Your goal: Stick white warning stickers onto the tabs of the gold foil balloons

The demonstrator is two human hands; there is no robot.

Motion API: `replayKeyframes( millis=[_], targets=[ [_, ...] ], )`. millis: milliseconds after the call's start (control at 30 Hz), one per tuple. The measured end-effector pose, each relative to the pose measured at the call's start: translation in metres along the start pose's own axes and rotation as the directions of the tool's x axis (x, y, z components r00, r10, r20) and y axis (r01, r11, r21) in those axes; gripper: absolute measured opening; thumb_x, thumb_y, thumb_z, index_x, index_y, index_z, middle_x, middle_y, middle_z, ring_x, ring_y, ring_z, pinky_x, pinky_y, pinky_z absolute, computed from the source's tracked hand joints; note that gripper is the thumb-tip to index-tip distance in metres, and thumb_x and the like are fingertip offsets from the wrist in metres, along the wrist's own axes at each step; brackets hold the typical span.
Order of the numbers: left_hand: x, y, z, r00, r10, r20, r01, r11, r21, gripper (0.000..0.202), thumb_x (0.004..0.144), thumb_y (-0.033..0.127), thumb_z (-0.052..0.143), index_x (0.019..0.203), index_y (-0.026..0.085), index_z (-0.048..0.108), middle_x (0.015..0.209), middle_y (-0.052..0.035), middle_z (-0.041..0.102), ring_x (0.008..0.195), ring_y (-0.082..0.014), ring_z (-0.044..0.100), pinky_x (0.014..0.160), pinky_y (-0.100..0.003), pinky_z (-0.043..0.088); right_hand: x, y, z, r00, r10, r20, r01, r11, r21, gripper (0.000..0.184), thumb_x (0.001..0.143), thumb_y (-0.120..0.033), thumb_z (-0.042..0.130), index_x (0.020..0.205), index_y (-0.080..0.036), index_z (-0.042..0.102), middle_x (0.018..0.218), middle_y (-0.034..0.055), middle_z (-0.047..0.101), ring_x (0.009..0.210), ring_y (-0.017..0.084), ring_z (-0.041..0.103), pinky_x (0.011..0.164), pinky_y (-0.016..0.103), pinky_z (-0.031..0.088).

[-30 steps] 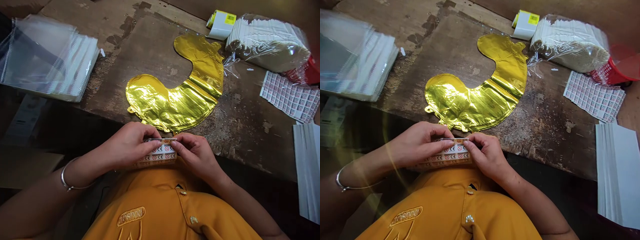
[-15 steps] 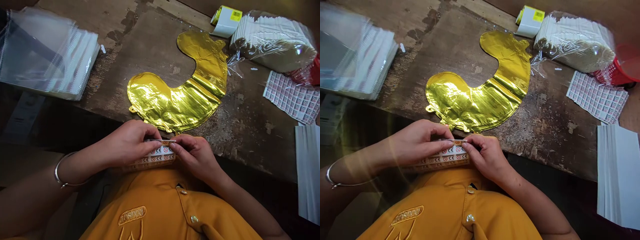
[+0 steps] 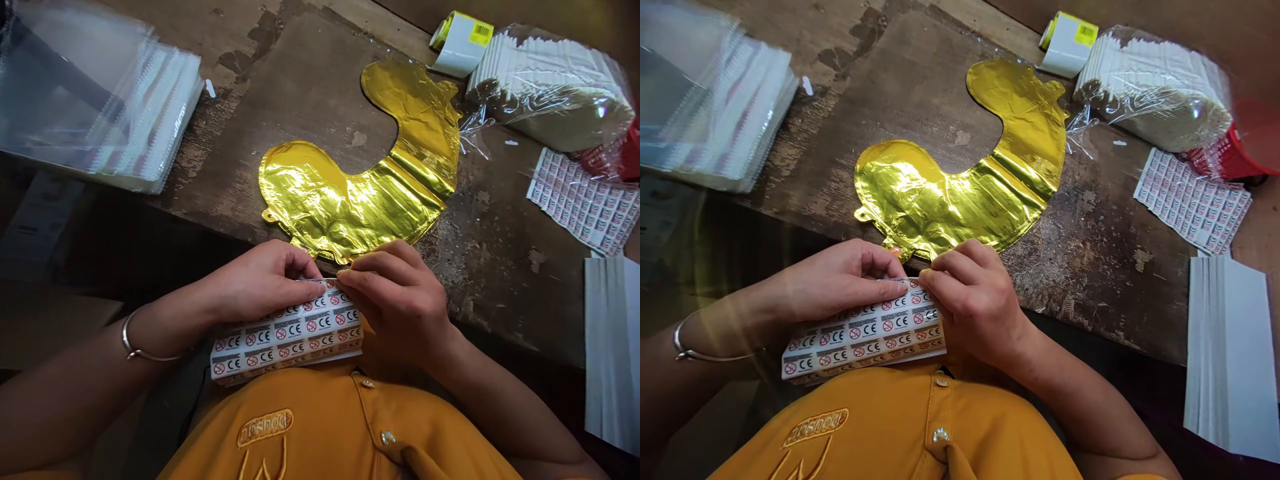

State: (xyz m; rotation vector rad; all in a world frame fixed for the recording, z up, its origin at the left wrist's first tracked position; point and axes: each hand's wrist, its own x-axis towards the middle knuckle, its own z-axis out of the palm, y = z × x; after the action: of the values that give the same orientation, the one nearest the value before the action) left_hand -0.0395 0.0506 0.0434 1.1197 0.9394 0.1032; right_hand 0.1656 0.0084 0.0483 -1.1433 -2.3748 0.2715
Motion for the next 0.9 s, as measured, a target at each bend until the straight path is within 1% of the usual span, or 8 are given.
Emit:
replayKeyframes(
  millis=[200,367,467,567,667,733,800,900],
  targets=[
    [0.001,-0.004,-0.001,1.0,-0.001,0.019,0.001,1.0,-0.031,0.015,0.076,0.028,0.065,0.073,0.014,0.065,0.064,0.0024,0.061,0.055,-0.0079,0.051,0.05,-0.018,0.038,-0.006,0.006,0.003,0.984,-0.177,-0.013,0.174,0.977,-0.121,0.009,0.084,-0.019,0.062,0.093,-0.017,0.064,0.082,0.004,0.069,0.078,0.019,0.054,0.067,0.036,0.043],
    [0.004,-0.012,-0.004,0.999,-0.018,0.038,0.021,0.997,-0.08,0.019,0.077,0.033,0.066,0.074,0.014,0.064,0.062,0.0032,0.059,0.053,-0.0069,0.048,0.05,-0.019,0.036,-0.001,0.008,0.0,0.932,-0.363,-0.017,0.354,0.918,-0.18,0.011,0.085,-0.012,0.056,0.092,-0.014,0.064,0.086,0.0054,0.07,0.075,0.018,0.054,0.066,0.034,0.043],
    [0.006,-0.014,-0.006,0.996,-0.054,0.066,0.064,0.985,-0.162,0.021,0.074,0.034,0.07,0.073,0.013,0.064,0.06,0.0035,0.058,0.051,-0.0061,0.047,0.049,-0.018,0.035,0.002,0.008,-0.001,0.906,-0.423,-0.018,0.414,0.894,-0.172,0.014,0.088,-0.012,0.051,0.09,-0.013,0.065,0.083,0.0052,0.07,0.071,0.016,0.054,0.063,0.033,0.045],
    [0.007,-0.017,-0.006,0.986,-0.063,0.155,0.107,0.949,-0.296,0.022,0.073,0.034,0.071,0.071,0.013,0.064,0.057,0.0028,0.059,0.047,-0.0058,0.047,0.045,-0.018,0.034,0.004,0.008,-0.002,0.9,-0.435,-0.04,0.427,0.895,-0.132,0.017,0.088,-0.011,0.048,0.088,-0.016,0.065,0.081,0.0033,0.07,0.068,0.014,0.055,0.061,0.031,0.046],
    [0.008,-0.018,-0.007,0.963,-0.088,0.256,0.191,0.891,-0.412,0.023,0.072,0.034,0.072,0.069,0.013,0.064,0.053,0.0032,0.057,0.043,-0.0052,0.045,0.043,-0.017,0.032,0.006,0.009,-0.002,0.904,-0.427,-0.021,0.425,0.902,-0.077,0.017,0.087,-0.01,0.05,0.088,-0.019,0.065,0.081,0.0017,0.07,0.066,0.012,0.055,0.061,0.029,0.047],
    [0.007,-0.017,-0.008,0.964,-0.098,0.247,0.198,0.883,-0.425,0.023,0.071,0.033,0.074,0.069,0.013,0.064,0.054,0.0035,0.057,0.044,-0.0053,0.046,0.044,-0.017,0.034,0.006,0.012,-0.001,0.9,-0.436,-0.008,0.435,0.899,-0.05,0.016,0.087,-0.011,0.051,0.09,-0.018,0.065,0.081,0.0021,0.07,0.064,0.012,0.055,0.06,0.028,0.047],
    [0.005,-0.016,-0.009,0.979,-0.074,0.189,0.141,0.917,-0.373,0.023,0.071,0.033,0.075,0.072,0.013,0.064,0.058,0.0036,0.058,0.047,-0.0056,0.048,0.047,-0.017,0.036,0.006,0.014,0.001,0.912,-0.409,-0.023,0.408,0.912,-0.044,0.015,0.087,-0.013,0.053,0.094,-0.018,0.064,0.083,0.004,0.07,0.067,0.014,0.057,0.059,0.029,0.048],
    [0.002,-0.015,-0.01,0.991,-0.021,0.131,0.057,0.958,-0.28,0.022,0.077,0.035,0.071,0.077,0.014,0.064,0.063,0.0039,0.059,0.051,-0.006,0.05,0.05,-0.017,0.038,0.007,0.014,0.003,0.977,-0.201,-0.066,0.201,0.98,-0.003,0.014,0.085,-0.016,0.06,0.098,-0.02,0.064,0.088,0.0059,0.068,0.073,0.015,0.059,0.062,0.03,0.049]
  ],
)
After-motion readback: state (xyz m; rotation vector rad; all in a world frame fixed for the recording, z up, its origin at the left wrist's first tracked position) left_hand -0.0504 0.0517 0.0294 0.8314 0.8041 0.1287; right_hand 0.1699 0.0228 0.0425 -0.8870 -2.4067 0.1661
